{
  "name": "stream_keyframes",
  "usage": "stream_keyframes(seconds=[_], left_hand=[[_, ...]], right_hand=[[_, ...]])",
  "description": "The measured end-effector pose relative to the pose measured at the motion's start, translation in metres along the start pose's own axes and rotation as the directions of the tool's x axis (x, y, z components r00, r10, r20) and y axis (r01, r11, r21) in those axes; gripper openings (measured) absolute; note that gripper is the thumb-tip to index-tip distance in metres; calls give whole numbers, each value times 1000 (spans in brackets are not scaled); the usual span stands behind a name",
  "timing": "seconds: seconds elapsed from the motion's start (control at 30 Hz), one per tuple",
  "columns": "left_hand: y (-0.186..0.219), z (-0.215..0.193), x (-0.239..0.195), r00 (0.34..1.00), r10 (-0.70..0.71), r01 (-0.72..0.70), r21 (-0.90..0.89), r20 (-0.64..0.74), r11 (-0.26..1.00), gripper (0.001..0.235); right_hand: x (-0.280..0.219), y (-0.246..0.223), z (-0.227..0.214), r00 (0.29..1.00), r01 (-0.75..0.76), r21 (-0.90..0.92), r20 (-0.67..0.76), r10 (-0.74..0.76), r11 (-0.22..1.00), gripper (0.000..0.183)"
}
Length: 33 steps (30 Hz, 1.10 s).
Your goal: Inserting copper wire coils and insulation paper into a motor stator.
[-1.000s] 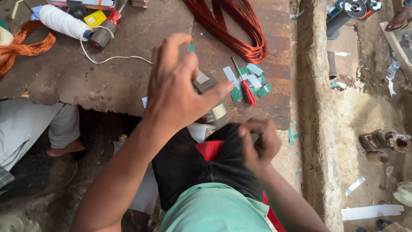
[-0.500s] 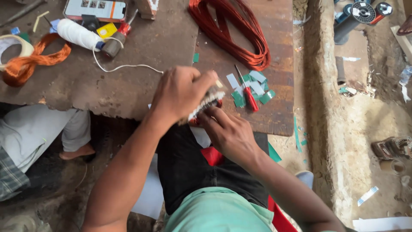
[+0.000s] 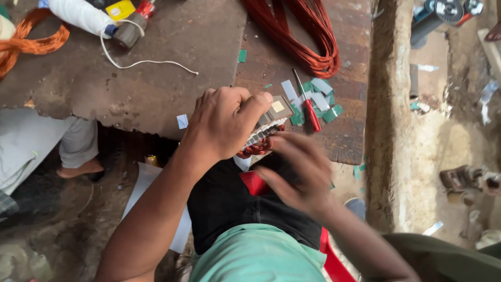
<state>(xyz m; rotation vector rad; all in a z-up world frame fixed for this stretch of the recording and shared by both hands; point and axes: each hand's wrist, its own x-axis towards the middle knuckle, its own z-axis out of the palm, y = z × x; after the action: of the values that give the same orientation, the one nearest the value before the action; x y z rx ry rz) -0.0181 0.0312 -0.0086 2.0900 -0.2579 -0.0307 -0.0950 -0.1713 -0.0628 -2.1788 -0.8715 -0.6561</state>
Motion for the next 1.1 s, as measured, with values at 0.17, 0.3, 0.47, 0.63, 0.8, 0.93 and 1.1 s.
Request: stream_keyframes(seconds=[0.17, 0.3, 0.47, 0.63, 0.8, 0.93, 1.1], left_hand=[[-8, -6, 5, 991, -131, 128, -102, -27, 987, 62], [-24, -3, 8, 984, -148, 131, -162, -98, 978, 61], [-15, -5, 4, 978, -193, 176, -186, -77, 967, 59], [-22, 6, 3, 997, -62, 59, -77, -39, 995, 55], [-22, 8, 4, 898, 407, -416, -20, -164, 909, 38], [-20, -14, 15, 789, 576, -547, 180, -214, 817, 44], [-22, -5, 1, 816, 495, -508, 38, -299, 860, 46]], right_hand=[[11, 8, 27, 930, -206, 130, -282, 235, 970, 82], [43, -11, 42, 810, -124, 203, -545, 218, 971, 97], [53, 8, 62, 898, -170, 144, -386, 214, 975, 98], [51, 18, 63, 838, -341, 242, -360, 410, 908, 95], [62, 32, 20, 910, -360, 444, -26, 414, 820, 59], [42, 58, -18, 818, -570, 634, 372, 439, 523, 50], [27, 55, -20, 685, -726, 501, 581, 439, 471, 35]])
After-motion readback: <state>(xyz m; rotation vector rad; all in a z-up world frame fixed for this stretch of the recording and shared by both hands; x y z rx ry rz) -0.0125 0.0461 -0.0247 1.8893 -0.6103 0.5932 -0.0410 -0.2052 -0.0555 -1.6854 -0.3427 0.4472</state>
